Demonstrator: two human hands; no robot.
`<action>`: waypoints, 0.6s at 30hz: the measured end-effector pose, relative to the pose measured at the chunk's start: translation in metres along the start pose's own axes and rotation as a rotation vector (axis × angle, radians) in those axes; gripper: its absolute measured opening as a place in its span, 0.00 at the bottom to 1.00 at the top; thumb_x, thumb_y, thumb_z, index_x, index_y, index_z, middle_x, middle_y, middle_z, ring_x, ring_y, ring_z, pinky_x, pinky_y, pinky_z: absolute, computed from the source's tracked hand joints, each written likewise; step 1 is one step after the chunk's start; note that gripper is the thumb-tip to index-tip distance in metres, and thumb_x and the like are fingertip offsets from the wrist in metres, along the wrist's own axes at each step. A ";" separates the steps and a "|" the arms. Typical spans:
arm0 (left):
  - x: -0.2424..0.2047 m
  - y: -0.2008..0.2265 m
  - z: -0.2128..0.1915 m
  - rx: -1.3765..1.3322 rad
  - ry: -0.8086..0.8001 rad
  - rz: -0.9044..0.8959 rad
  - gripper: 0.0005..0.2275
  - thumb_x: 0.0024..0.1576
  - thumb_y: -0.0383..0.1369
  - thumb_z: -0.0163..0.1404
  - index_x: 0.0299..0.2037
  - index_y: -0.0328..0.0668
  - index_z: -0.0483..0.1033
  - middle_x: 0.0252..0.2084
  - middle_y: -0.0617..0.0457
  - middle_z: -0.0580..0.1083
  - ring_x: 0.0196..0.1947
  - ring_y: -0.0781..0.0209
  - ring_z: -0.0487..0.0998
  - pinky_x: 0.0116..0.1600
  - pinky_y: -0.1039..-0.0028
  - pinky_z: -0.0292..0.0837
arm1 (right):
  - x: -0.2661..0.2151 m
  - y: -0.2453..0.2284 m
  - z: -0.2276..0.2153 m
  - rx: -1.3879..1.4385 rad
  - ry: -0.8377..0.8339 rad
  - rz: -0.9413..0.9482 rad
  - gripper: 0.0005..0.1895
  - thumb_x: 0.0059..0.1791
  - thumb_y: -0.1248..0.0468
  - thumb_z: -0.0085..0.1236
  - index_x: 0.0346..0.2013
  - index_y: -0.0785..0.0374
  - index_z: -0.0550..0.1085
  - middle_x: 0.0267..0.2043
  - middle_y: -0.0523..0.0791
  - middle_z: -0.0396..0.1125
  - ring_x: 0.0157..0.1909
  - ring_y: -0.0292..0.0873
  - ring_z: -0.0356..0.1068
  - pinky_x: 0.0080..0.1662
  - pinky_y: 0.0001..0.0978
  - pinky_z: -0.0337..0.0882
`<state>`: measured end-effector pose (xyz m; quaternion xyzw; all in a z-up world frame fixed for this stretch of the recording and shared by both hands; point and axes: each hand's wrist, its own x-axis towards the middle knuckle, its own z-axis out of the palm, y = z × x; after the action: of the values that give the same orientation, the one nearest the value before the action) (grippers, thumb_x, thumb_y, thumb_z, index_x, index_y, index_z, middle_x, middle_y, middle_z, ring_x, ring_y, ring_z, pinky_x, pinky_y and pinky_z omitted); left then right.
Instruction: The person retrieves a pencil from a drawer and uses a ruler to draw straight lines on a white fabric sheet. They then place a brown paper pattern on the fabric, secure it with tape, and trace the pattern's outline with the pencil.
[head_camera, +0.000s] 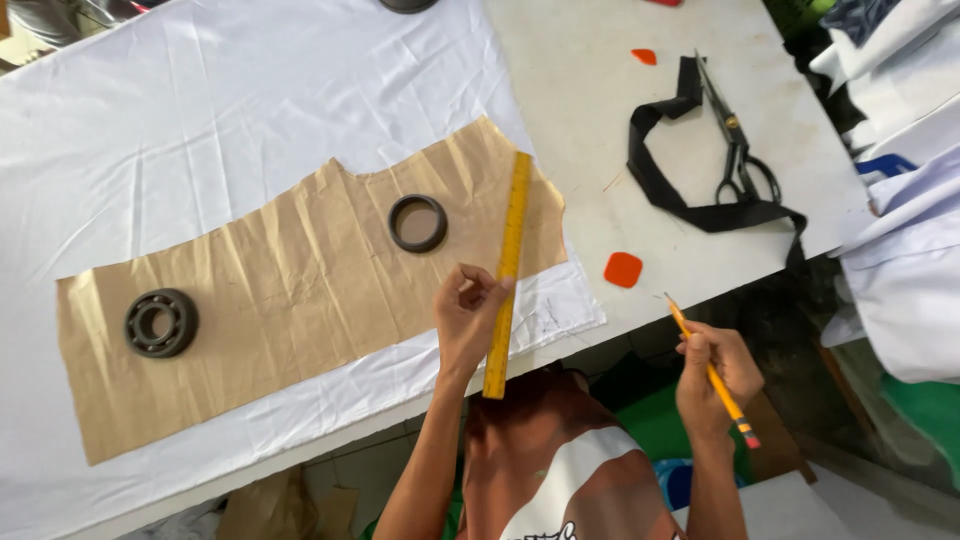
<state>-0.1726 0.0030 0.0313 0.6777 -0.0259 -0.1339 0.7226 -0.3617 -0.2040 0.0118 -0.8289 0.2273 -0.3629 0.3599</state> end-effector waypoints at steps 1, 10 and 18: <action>0.006 -0.004 0.008 -0.011 -0.003 0.001 0.12 0.56 0.27 0.61 0.28 0.46 0.67 0.22 0.60 0.66 0.23 0.72 0.67 0.29 0.80 0.64 | -0.001 0.002 0.001 -0.008 0.001 -0.007 0.20 0.62 0.59 0.45 0.43 0.74 0.77 0.35 0.52 0.70 0.33 0.44 0.71 0.39 0.33 0.71; 0.004 -0.036 0.001 0.626 0.003 0.223 0.11 0.55 0.39 0.61 0.35 0.43 0.76 0.37 0.56 0.69 0.30 0.62 0.72 0.36 0.69 0.69 | 0.006 0.015 0.020 0.031 -0.039 0.015 0.16 0.62 0.61 0.47 0.43 0.74 0.76 0.32 0.52 0.70 0.32 0.43 0.71 0.38 0.32 0.71; 0.035 -0.056 -0.009 0.895 0.107 0.580 0.12 0.50 0.32 0.63 0.44 0.47 0.81 0.44 0.51 0.77 0.45 0.49 0.77 0.49 0.65 0.74 | 0.066 0.063 0.041 0.246 -0.116 -0.052 0.07 0.57 0.73 0.56 0.39 0.73 0.80 0.30 0.50 0.71 0.28 0.42 0.73 0.39 0.34 0.76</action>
<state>-0.1463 0.0010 -0.0301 0.8903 -0.2299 0.1303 0.3709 -0.2960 -0.2680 -0.0267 -0.8040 0.1382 -0.3486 0.4616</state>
